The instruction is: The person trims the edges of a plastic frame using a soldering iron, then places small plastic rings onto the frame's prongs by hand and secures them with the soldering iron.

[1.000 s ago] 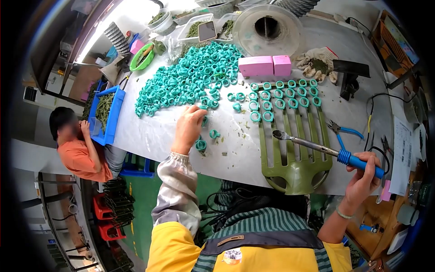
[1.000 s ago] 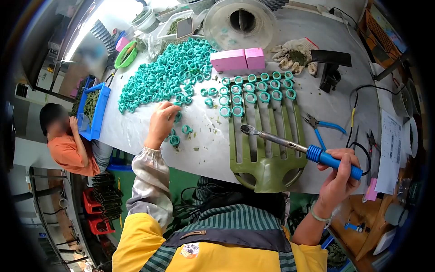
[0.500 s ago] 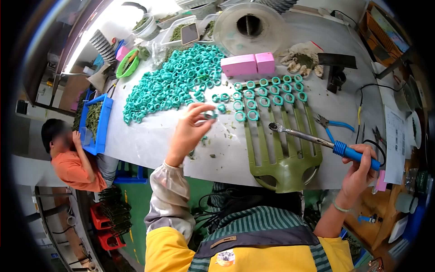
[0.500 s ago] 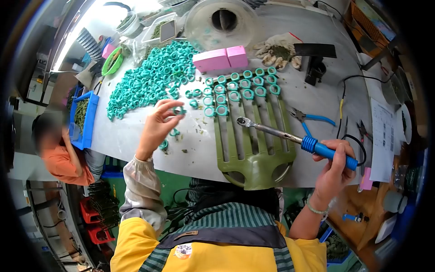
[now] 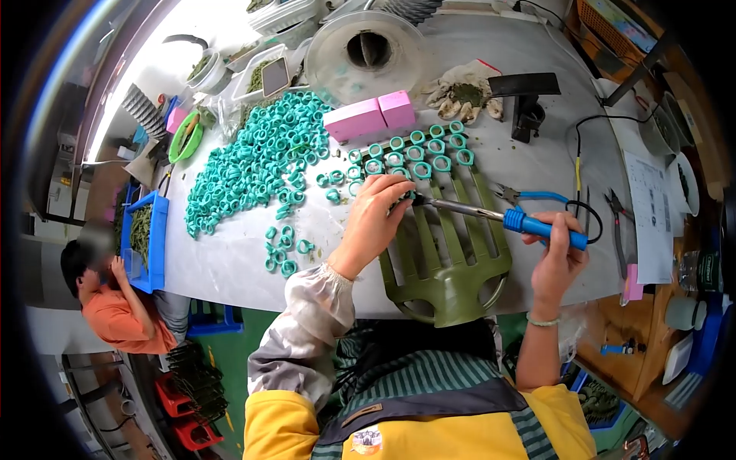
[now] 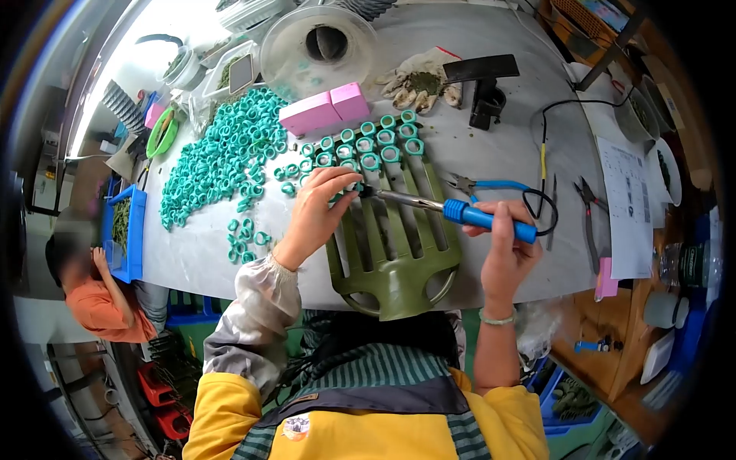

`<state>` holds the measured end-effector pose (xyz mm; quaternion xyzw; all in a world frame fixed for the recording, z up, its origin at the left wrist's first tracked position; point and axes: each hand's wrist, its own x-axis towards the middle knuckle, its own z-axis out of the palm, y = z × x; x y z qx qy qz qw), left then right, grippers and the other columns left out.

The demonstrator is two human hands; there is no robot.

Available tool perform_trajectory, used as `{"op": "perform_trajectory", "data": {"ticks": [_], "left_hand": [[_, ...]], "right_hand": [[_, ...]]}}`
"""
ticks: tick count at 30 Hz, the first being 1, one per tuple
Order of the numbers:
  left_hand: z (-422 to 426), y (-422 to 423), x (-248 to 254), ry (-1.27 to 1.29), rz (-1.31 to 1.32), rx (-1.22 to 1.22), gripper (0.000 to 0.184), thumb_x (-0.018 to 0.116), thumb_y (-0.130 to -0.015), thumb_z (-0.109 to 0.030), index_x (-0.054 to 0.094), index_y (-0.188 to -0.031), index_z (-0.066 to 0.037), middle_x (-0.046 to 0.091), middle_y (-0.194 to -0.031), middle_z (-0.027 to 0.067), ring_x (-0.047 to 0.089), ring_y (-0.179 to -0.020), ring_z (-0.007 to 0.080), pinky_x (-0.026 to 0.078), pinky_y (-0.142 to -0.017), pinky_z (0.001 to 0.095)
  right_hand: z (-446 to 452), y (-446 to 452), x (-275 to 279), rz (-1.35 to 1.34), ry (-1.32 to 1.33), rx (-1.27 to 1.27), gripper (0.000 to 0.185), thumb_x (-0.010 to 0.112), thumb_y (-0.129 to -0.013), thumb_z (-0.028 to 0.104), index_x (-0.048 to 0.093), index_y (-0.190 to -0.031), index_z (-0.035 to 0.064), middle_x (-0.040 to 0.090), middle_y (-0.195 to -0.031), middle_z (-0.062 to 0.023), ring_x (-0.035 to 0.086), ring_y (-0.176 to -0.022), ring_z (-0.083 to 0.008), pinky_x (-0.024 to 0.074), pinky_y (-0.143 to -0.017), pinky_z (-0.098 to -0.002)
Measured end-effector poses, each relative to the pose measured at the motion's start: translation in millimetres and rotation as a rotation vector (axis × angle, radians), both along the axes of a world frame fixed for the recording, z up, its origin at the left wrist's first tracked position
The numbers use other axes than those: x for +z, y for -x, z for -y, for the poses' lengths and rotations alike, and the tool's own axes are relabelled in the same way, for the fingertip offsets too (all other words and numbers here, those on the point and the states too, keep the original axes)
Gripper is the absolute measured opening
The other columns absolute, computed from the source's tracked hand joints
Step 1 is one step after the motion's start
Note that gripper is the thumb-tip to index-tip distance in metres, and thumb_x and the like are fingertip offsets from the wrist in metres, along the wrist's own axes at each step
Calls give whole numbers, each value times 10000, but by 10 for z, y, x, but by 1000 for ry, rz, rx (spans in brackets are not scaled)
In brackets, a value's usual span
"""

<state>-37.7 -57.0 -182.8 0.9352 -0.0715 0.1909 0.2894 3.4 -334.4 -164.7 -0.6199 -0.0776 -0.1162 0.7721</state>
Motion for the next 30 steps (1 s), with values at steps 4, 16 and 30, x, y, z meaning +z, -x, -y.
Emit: {"op": "perform_trajectory", "data": {"ticks": [4,16,30], "left_hand": [[-11,-17,24,16,-14,-24,317,729,-779,17,703,-1088,-48,676,-1138,93,609,-1046,303,501,-889,401],[-1392,575,39,-156,-76,639,166,735,-844,-135,619,-926,-49,620,-1015,131,584,-887,305,457,-798,429],[-1796,1073,-95,898,-326,552,278,516,-973,-9,695,-1185,-25,673,-900,10,685,-806,130,558,-798,243]], "right_hand": [[72,0,59,20,38,8,229,552,-978,110,645,-831,-39,659,-851,-96,632,-603,-159,509,-571,-251],[305,11,210,48,-9,-46,266,549,-969,160,594,-779,-20,616,-780,-107,556,-518,-148,445,-420,-236],[258,75,266,48,28,-64,287,542,-985,181,610,-781,-8,646,-794,-106,563,-511,-133,455,-429,-224]]}}
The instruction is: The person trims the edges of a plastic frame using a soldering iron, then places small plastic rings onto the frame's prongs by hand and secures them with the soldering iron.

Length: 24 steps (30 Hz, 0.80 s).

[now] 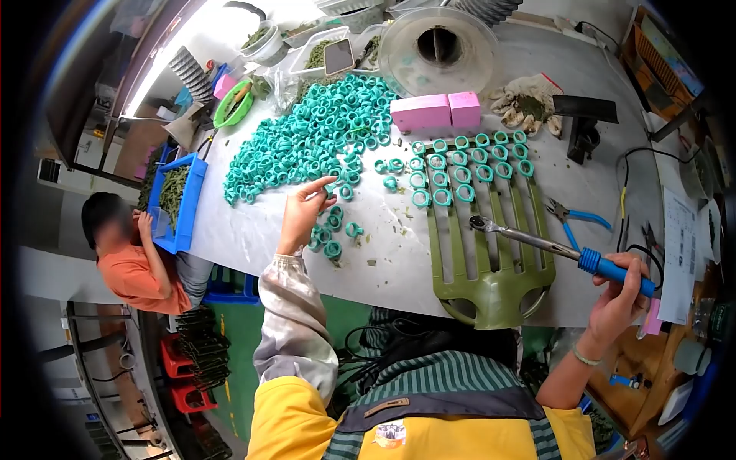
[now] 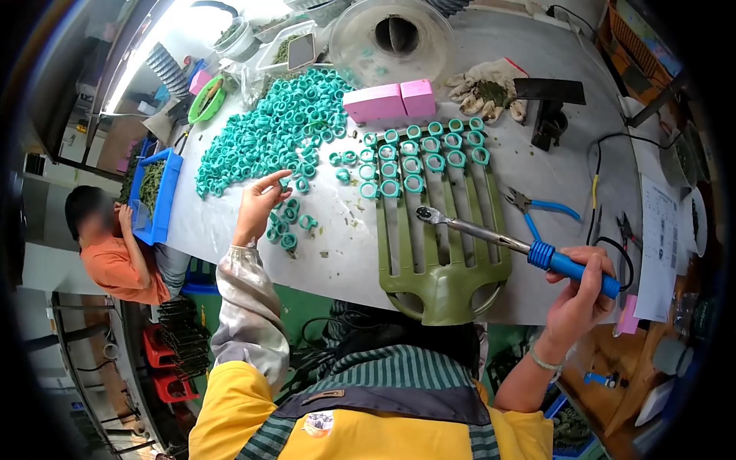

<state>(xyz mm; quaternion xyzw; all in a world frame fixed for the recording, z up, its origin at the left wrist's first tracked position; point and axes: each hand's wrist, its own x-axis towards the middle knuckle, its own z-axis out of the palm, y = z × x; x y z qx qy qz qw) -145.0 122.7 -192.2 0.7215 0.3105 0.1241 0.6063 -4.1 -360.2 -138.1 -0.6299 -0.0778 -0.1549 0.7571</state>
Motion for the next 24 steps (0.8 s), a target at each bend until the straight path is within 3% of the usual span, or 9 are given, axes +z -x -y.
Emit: {"op": "perform_trajectory", "data": {"ticks": [4,5,9,12,14,16,24], "left_hand": [[110,0,188,378,124,17,338,581,-981,-86,616,-1311,-25,705,-1042,68,666,-877,127,531,-879,244],[107,18,165,364,121,-1,379,615,-979,-131,588,-1340,-15,713,-1055,77,668,-933,135,521,-883,247],[498,-102,341,-126,-40,-121,361,631,-972,-125,609,-1320,-31,713,-1054,93,688,-962,132,532,-857,252],[1083,-360,450,-185,113,-283,301,616,-972,-66,629,-1264,5,683,-1069,54,668,-934,110,541,-812,236],[1424,-561,665,-430,86,-475,290,636,-946,-25,644,-1236,-13,628,-1112,46,638,-891,92,532,-750,236],[1636,-724,595,-363,199,-538,336,660,-906,27,647,-1236,-40,529,-1180,41,599,-883,88,527,-727,231],[1988,-1071,371,-624,220,-640,276,627,-917,0,625,-1191,-30,621,-1183,134,664,-947,268,555,-763,340]], "right_hand": [[19,4,9,-4,4,-5,287,547,-985,188,615,-785,-6,647,-795,-103,562,-513,-130,455,-440,-224],[30,3,8,0,3,-6,286,548,-984,190,617,-789,-6,647,-797,-103,561,-514,-130,455,-443,-225],[61,8,35,0,-2,-12,270,558,-979,191,629,-810,-7,649,-805,-100,562,-516,-132,458,-451,-228],[80,-2,46,-6,4,-33,259,567,-973,190,635,-819,-6,651,-810,-98,572,-524,-135,470,-457,-226],[101,-17,48,-3,12,-51,257,574,-970,190,636,-817,-6,652,-812,-96,581,-532,-136,478,-463,-224],[123,-18,54,-9,18,-60,253,581,-966,190,643,-822,-8,657,-814,-93,596,-546,-136,488,-470,-223],[159,-97,-80,-47,30,-74,262,557,-978,155,651,-839,-46,675,-829,-95,625,-570,-148,511,-517,-247]]}}
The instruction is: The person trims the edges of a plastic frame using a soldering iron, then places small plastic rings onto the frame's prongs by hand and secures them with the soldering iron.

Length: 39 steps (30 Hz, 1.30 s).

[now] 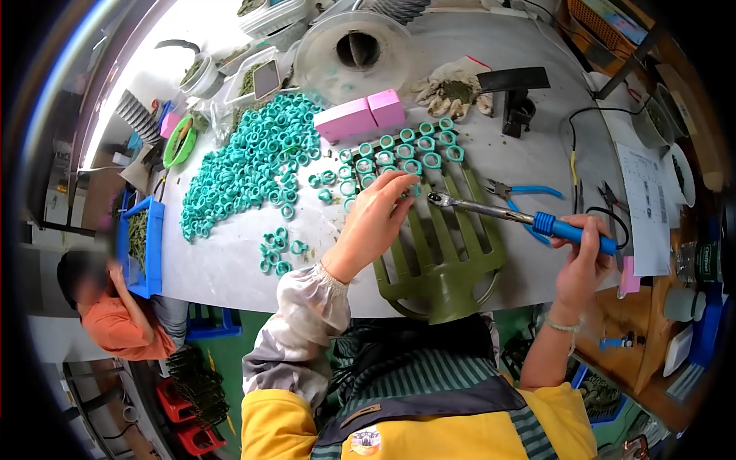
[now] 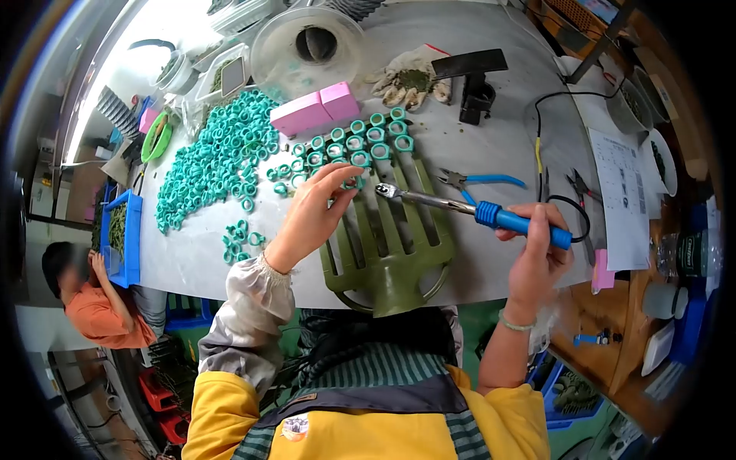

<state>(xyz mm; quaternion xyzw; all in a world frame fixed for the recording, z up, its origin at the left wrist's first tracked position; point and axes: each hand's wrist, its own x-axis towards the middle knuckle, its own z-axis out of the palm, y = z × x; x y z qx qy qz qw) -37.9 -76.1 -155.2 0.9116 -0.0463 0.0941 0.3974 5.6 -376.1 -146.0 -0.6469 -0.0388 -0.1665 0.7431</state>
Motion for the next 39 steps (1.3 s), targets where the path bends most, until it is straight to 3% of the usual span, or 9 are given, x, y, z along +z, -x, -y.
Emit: {"op": "perform_trajectory", "data": {"ticks": [7,20,22,25,28,32,34,36,39], "left_hand": [[74,-158,-159,-230,165,-15,307,669,-856,-17,666,-1162,-43,644,-1200,110,573,-1106,313,466,-955,397],[-41,-161,-110,-53,188,-56,336,684,-849,-7,648,-1181,-38,625,-1142,125,566,-1079,331,470,-935,403],[-392,-83,-53,41,158,136,241,673,-886,-12,644,-1124,-27,622,-1079,96,622,-977,215,508,-839,316],[-1197,241,-172,-204,173,558,107,673,-890,-85,634,-968,-23,655,-832,121,647,-771,284,521,-714,383],[-1626,681,-405,-633,-52,740,367,772,-834,-292,574,-1011,-38,637,-937,167,588,-864,354,463,-799,439],[-1690,840,-702,-446,-45,700,300,763,-837,-185,628,-1034,-4,631,-972,164,622,-824,319,501,-745,409],[-1610,818,-553,-302,14,678,271,746,-845,-123,657,-1068,4,636,-982,150,647,-813,294,525,-717,383],[-1391,722,-269,-94,23,620,293,710,-871,-34,678,-1163,-30,621,-1073,116,667,-808,189,566,-706,295],[-870,479,86,115,52,364,318,672,-888,17,671,-1201,-43,574,-1143,104,655,-880,171,573,-747,281]], "right_hand": [[-77,-57,-100,16,-61,39,260,562,-979,142,643,-842,-64,682,-850,-111,644,-591,-164,544,-556,-276],[106,-84,-20,81,-2,11,283,544,-973,166,601,-763,-15,637,-776,-98,528,-500,-128,433,-462,-226],[115,-84,-1,93,-38,22,267,566,-954,166,596,-762,-18,620,-759,-102,540,-506,-142,415,-418,-217],[142,-53,-4,65,-67,-3,256,573,-947,165,591,-761,-10,612,-756,-103,556,-516,-156,415,-389,-226],[103,-27,-10,58,-66,-1,263,569,-953,168,591,-758,-7,611,-757,-100,552,-515,-153,415,-395,-225],[90,-7,2,49,-51,15,270,566,-961,179,597,-765,-4,611,-760,-93,553,-526,-149,415,-408,-222],[113,12,31,53,-34,7,277,565,-966,189,599,-768,-2,619,-771,-92,552,-529,-145,425,-429,-224],[121,41,73,39,-45,-10,285,565,-969,197,605,-772,-5,628,-784,-95,552,-528,-142,437,-455,-229],[164,49,111,47,-25,-37,290,564,-973,204,618,-786,-11,641,-798,-99,552,-523,-140,452,-487,-235]]}}
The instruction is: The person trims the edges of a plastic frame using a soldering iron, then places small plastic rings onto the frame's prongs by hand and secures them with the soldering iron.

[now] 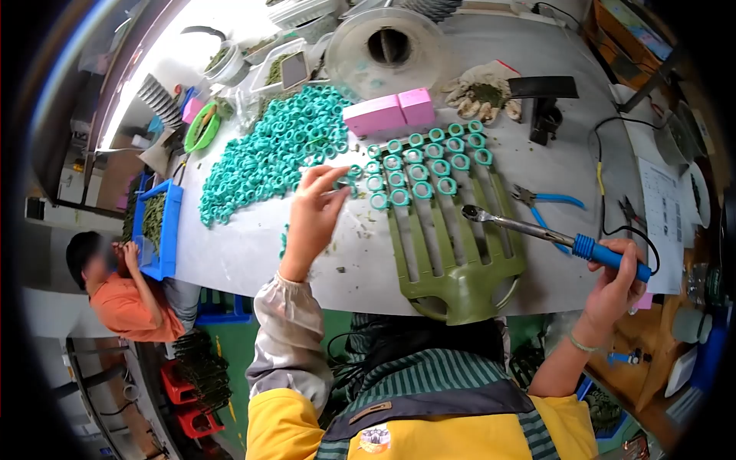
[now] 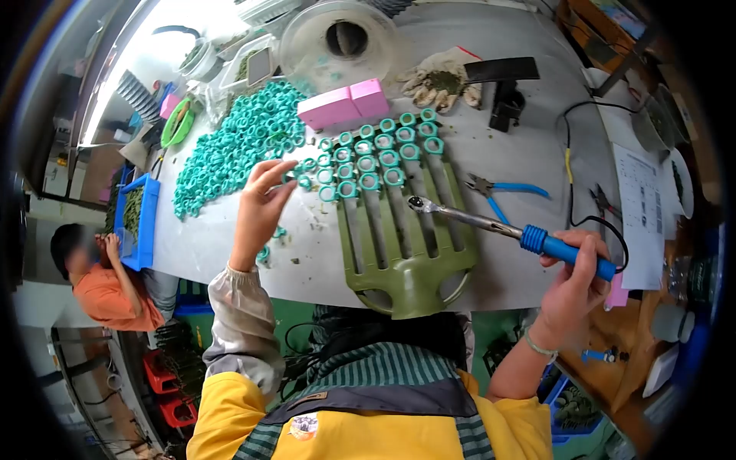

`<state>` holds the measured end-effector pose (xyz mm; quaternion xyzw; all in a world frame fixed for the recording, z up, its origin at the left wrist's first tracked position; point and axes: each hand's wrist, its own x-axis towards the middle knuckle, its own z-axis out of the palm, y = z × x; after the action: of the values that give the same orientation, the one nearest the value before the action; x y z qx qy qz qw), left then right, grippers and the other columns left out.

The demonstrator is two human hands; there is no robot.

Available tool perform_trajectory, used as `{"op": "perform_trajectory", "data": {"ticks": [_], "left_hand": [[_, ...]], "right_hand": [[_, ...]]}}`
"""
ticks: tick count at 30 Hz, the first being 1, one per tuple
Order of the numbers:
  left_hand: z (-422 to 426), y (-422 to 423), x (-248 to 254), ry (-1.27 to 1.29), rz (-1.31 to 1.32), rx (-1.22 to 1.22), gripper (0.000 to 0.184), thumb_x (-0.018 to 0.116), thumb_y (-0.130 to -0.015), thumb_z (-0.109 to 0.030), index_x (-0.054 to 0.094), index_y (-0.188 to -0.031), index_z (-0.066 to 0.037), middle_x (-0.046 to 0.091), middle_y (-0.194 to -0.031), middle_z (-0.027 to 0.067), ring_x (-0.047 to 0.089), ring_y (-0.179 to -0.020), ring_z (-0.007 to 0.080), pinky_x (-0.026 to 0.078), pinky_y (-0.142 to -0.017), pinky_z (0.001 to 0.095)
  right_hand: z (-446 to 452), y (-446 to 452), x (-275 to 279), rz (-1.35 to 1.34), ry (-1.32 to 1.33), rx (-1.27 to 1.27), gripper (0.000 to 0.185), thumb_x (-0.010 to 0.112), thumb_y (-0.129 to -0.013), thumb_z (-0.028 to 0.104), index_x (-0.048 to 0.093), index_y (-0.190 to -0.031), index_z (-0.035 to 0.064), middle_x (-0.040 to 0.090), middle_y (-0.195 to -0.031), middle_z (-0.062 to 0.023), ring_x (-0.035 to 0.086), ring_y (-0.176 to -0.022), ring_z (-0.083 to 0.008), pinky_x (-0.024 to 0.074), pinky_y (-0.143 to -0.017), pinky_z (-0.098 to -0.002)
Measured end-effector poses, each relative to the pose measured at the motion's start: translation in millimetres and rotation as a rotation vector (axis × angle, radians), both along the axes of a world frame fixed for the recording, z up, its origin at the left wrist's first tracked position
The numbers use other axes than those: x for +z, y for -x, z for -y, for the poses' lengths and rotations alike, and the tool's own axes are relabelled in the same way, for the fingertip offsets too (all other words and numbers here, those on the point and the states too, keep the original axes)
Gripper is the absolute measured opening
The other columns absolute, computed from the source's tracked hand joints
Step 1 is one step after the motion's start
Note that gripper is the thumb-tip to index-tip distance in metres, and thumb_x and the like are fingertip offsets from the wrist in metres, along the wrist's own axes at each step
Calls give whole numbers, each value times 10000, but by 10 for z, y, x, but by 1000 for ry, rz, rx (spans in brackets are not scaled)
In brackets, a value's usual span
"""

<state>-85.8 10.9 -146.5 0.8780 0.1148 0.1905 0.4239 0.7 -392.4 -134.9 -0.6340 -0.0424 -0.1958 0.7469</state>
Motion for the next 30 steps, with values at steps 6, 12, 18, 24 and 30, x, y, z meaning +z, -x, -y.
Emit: {"op": "perform_trajectory", "data": {"ticks": [6,12,18,24,30], "left_hand": [[934,-515,25,-235,80,-358,343,715,-843,-23,672,-1182,-60,656,-1181,110,601,-1075,308,503,-893,373],[1115,-897,-269,-377,119,-424,334,703,-815,-10,680,-1147,-39,678,-1153,118,587,-1059,325,482,-919,403],[1116,-976,-338,-364,121,-468,326,699,-802,5,683,-1126,-27,679,-1142,119,592,-1039,331,490,-908,409],[1036,-925,-301,-351,150,-465,357,710,-810,-25,655,-1163,-34,637,-1181,141,585,-1068,350,482,-931,426],[-143,-247,-63,-217,0,-24,194,647,-888,20,644,-1078,-21,683,-1031,84,674,-924,178,537,-807,287]], "right_hand": [[53,-64,-52,20,63,-35,277,555,-980,168,640,-811,-35,665,-803,-89,601,-560,-136,484,-524,-240],[-61,-146,-173,2,15,10,262,547,-992,156,648,-849,-39,683,-841,-99,635,-607,-136,506,-582,-253],[-105,-195,-200,39,13,18,236,564,-980,131,639,-830,-35,678,-831,-102,630,-598,-141,494,-554,-241],[203,-177,-152,44,76,-12,327,512,-994,205,615,-780,-19,636,-773,-97,528,-527,-136,419,-493,-232],[313,-177,-227,52,39,-36,297,526,-985,212,593,-795,-6,624,-798,-98,512,-535,-136,406,-443,-224]]}}
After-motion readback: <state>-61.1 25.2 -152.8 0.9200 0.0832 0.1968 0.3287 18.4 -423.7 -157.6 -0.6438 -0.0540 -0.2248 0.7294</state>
